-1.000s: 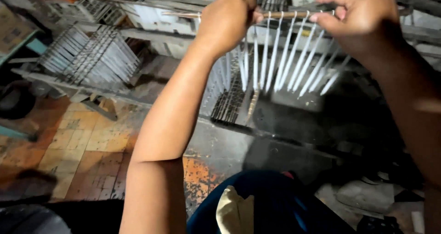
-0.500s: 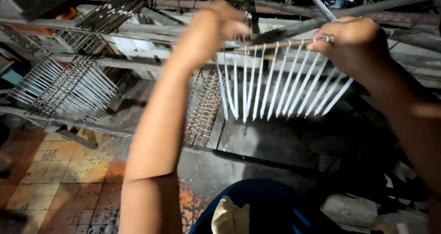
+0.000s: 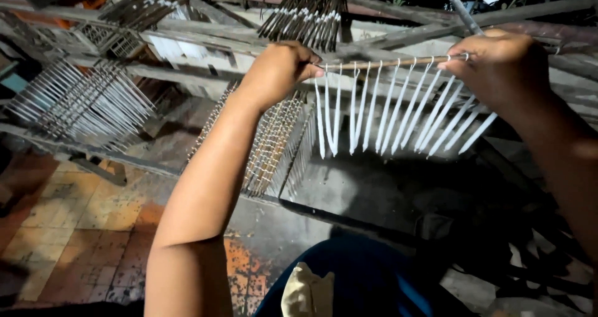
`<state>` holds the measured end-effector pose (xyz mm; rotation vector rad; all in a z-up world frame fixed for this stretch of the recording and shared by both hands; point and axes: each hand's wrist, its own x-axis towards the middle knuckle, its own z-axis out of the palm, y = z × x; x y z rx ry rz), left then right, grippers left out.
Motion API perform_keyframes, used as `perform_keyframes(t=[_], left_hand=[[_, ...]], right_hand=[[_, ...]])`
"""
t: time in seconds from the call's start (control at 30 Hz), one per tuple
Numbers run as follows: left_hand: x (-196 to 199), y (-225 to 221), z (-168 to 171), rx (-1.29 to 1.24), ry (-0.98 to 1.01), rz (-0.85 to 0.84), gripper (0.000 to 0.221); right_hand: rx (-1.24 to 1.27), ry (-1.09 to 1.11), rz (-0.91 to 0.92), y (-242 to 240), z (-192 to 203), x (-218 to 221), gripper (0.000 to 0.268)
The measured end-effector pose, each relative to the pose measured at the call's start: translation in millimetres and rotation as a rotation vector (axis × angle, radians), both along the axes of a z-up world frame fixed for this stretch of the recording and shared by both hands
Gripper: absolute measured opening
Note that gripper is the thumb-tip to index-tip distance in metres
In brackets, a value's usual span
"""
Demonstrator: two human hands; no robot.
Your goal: Dipping wicks into molten wax to manufacture candles.
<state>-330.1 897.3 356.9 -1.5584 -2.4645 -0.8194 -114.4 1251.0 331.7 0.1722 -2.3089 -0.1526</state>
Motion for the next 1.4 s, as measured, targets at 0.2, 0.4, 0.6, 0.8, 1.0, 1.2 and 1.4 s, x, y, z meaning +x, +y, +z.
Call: perform_keyframes(t=[0.2,0.4,0.6,0.8,1.0,1.2,1.4], left_hand=[[8.3,12.5,-26.4,0.021,-0.105,-0.059,0.021],[35.1,8.8,-22.7,-0.131,-0.321,0.047,0.023],[20.5,13.7,-65.7,-0.135,-0.181,0.009,0.022],[30.6,12.6,-84.8,-0.15,-0.207,0.074,0.022],[52.6,14.1,-77.7,-0.337,-0.448,0.172,0.046],[55.4,6.1,-164.9,-0.149,-0.499,0.184,0.027],[65.4,-10.0,-271.7,-0.102,-0.568,0.378,0.026]], right_hand=[[0.091,0.018,-0.055,15.5,-16.1,3.9,0.028],[-0.008,-0.168,-0.186,15.9,-33.4,-8.9,0.029],[-0.236,-0.217,-0.077,28.4,-67.5,-22.3,0.027],[-0.363,-0.183,0.006,31.4,-93.5,-31.7,0.021],[-0.287,-0.143,0.135,46.9,-124.8,-47.3,0.024],[-0.232,-0.234,0.097,37.3,-163.3,-60.7,0.029],[-0.415,-0.303,0.142,1.5,-197.0,-54.8,0.057]])
